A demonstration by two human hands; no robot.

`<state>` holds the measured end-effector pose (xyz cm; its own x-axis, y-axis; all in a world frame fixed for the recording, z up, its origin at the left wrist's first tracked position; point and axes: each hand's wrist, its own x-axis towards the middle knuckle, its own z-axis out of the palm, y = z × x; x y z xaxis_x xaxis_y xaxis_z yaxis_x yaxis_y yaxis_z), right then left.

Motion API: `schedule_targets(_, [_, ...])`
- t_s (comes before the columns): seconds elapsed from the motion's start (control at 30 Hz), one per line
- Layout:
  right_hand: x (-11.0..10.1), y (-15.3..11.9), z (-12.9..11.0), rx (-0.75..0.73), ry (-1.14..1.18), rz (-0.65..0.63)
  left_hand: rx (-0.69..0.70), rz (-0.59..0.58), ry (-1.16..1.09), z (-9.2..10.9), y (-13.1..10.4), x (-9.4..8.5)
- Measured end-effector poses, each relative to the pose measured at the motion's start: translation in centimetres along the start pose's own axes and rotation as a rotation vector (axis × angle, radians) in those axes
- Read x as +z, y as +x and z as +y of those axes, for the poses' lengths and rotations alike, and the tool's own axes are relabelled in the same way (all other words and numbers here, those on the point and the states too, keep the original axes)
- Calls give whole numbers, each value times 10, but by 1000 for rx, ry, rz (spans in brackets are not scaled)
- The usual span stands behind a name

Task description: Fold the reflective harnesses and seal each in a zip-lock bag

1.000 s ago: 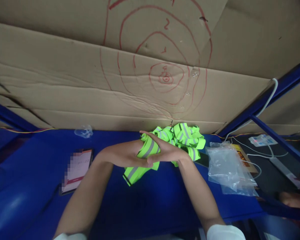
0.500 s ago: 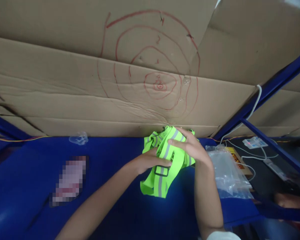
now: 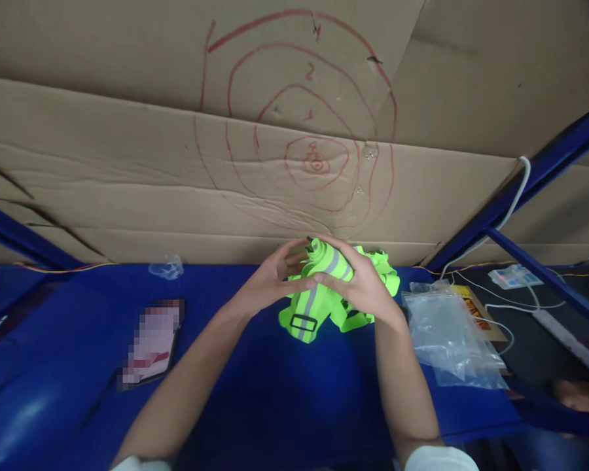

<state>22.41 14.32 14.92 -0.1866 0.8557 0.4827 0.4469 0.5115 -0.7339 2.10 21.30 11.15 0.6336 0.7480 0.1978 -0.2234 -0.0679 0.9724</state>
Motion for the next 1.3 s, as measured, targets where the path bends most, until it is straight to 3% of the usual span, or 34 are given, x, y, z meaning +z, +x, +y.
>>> schedule_targets(0.17, [8, 2, 1, 40, -44, 144, -48, 17, -67, 3, -4, 10])
schedule_targets(0.37, [11, 0, -3, 28, -136, 43, -136, -153, 150, -13, -6, 13])
schedule_targets(0.57, [14, -1, -3, 71, -182, 30, -146, -134, 195, -18, -3, 14])
schedule_targets(0.77, [17, 3, 6, 88, -212, 107, -329, -226, 99, -22, 0, 6])
schedule_targets(0.87, [20, 5, 11, 60, -288, 161, -349, -184, -10, -27, 2, 7])
schedule_targets(1.1, [21, 9, 14, 61, -249, 186, -411, -127, 2, -20, 2, 10])
schedule_targets(1.3, [21, 9, 10, 61, -216, 165, -336, 1, -6, -27, 1, 16])
